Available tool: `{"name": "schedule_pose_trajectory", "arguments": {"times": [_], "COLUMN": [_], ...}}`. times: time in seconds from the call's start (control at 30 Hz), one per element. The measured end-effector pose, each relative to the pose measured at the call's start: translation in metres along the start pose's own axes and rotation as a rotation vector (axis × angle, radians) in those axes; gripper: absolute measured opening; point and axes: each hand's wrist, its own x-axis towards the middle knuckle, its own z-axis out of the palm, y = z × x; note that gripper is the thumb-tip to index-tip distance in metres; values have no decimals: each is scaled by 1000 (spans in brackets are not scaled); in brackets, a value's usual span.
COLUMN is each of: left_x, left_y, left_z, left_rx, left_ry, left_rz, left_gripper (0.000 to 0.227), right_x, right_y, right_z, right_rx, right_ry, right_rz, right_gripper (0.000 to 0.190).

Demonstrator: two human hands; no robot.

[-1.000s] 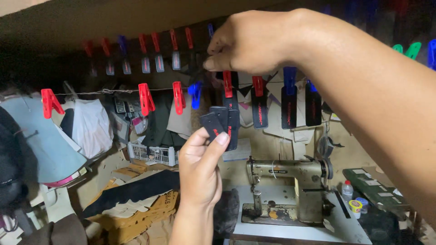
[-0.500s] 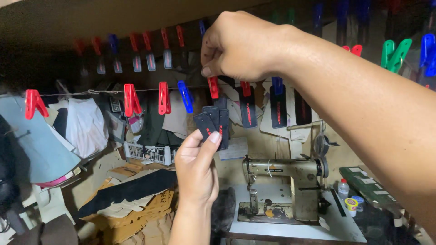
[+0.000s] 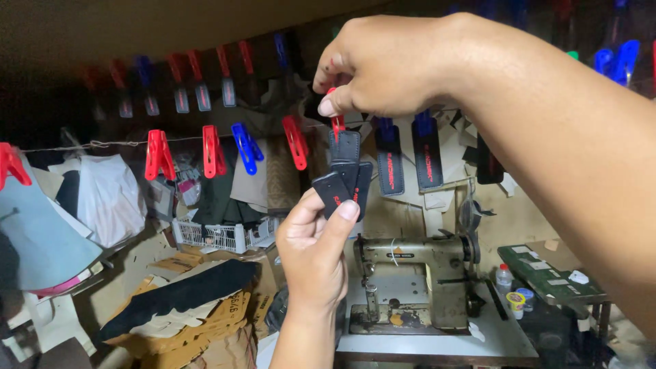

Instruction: Hammering a leather piece on a workbench and picking small black tags from a hanging line

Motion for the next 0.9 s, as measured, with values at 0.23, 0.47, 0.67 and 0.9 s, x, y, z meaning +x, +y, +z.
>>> {"name": "schedule_pose_trajectory", "arguments": {"times": [0.23,0.47,0.67,0.9], "left_x": [-2,-7,-23,-49], "left_y": [-19,-21,-28,-39], "left_z": [-6,-32,-41,-71], "left_rx": [-220,-640,-813,-1010], "left_ry": [91,146,197,96], "left_rz": [-86,-271,-336,-315], "left_gripper": [20,37,32,35], "right_x": [-10,-10,-12,-14], "right_y": [-6,-3,-5,-2], "right_z": [2,11,16,16], "right_rx": [75,61,33,105], "right_ry": [75,186,178,155], "right_rz": [109,87,95,106], "right_gripper": [20,21,19,58]}}
